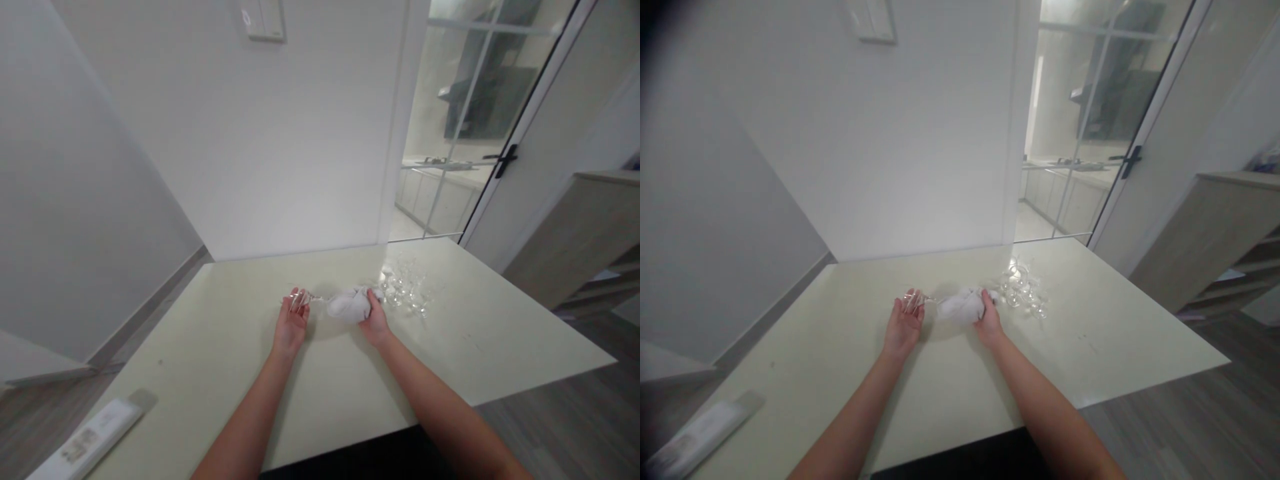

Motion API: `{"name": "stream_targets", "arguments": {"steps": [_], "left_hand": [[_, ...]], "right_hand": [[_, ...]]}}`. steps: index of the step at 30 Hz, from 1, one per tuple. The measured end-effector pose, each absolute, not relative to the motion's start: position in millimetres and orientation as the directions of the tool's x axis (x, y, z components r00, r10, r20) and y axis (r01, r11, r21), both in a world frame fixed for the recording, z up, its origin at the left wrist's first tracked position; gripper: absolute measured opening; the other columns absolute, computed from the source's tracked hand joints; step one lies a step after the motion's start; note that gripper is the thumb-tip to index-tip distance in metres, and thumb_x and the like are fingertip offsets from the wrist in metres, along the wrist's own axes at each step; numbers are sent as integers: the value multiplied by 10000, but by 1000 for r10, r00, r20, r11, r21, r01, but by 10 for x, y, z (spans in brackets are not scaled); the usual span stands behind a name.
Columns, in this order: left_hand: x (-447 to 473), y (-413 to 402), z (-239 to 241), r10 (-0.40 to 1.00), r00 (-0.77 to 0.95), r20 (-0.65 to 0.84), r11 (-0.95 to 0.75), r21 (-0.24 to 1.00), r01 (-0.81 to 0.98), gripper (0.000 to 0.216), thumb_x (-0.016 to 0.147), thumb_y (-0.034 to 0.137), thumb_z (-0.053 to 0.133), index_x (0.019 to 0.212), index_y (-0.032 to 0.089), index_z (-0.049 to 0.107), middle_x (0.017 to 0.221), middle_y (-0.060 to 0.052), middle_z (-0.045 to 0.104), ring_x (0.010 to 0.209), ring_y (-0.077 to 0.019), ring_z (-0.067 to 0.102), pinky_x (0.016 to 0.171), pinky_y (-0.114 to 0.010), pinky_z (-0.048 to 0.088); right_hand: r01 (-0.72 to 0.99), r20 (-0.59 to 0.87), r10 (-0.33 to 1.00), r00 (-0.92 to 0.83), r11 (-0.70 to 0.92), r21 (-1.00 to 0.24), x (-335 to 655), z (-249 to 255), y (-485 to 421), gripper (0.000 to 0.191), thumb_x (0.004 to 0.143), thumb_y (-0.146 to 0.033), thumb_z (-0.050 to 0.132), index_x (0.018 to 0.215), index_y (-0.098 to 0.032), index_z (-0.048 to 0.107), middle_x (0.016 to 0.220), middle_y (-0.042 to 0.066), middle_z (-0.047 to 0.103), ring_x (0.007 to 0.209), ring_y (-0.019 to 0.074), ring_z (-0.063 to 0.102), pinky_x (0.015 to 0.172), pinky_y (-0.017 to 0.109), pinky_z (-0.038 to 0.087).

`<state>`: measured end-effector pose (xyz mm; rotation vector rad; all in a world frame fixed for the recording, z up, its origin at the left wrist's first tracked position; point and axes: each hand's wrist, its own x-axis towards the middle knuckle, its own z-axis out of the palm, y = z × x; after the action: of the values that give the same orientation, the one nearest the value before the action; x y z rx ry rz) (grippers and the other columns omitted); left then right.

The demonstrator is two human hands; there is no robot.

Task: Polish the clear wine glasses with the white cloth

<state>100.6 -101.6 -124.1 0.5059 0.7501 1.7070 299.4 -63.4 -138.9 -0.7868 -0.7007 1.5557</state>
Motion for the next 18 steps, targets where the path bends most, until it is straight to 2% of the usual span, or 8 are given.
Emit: {"name": "stream_targets", "arguments": {"steps": [3, 7, 10, 12, 18], "left_hand": [[1022, -1005, -1247, 958, -285, -20, -172, 756, -631, 404, 807, 476, 668, 1143, 254, 632, 1271, -57, 619, 1110, -148, 613, 832, -218, 519], [1114, -1035, -1235, 959, -267, 96, -218, 851, -477, 577, 723, 437, 761, 1237, 244, 584, 1329, -107, 581, 1107, -209, 619, 841, -290, 527], [1174, -1088, -1200, 943, -239, 231, -297, 909, -293, 660, 656, 335, 823, 1260, 246, 571, 1295, -115, 600, 1104, -235, 611, 858, -326, 523], [1212, -1134, -1164, 934, -197, 297, -333, 925, -185, 664, 642, 278, 832, 1255, 249, 577, 1271, -113, 609, 1121, -244, 596, 844, -320, 520], [1358, -1332, -1011, 933, -147, 327, -338, 939, -56, 619, 584, 177, 847, 1165, 258, 652, 1261, -101, 603, 1158, -277, 555, 885, -357, 500]], "right_hand": [[-537, -71, 984, -162, -148, -830, 2991, -1401, -641, 439, 840, -574, 519, 1069, -222, 646, 1153, 76, 707, 1105, 262, 649, 881, 409, 536], [-478, -80, 943, -322, -235, -846, 2900, -1453, -701, 431, 767, -513, 643, 1078, -215, 646, 1070, 84, 732, 1022, 272, 684, 843, 415, 545], [-470, -124, 955, -268, -242, -849, 2871, -1506, -699, 438, 677, -465, 749, 1024, -214, 658, 1025, 79, 739, 961, 266, 695, 836, 410, 540], [-446, -104, 971, -216, -193, -874, 2883, -1539, -673, 442, 623, -429, 796, 984, -204, 672, 1020, 81, 740, 950, 264, 690, 871, 417, 524], [-356, 32, 994, -101, -6, -935, 2932, -1564, -611, 448, 614, -398, 802, 979, -176, 667, 1014, 85, 731, 929, 238, 670, 909, 416, 499]]}}
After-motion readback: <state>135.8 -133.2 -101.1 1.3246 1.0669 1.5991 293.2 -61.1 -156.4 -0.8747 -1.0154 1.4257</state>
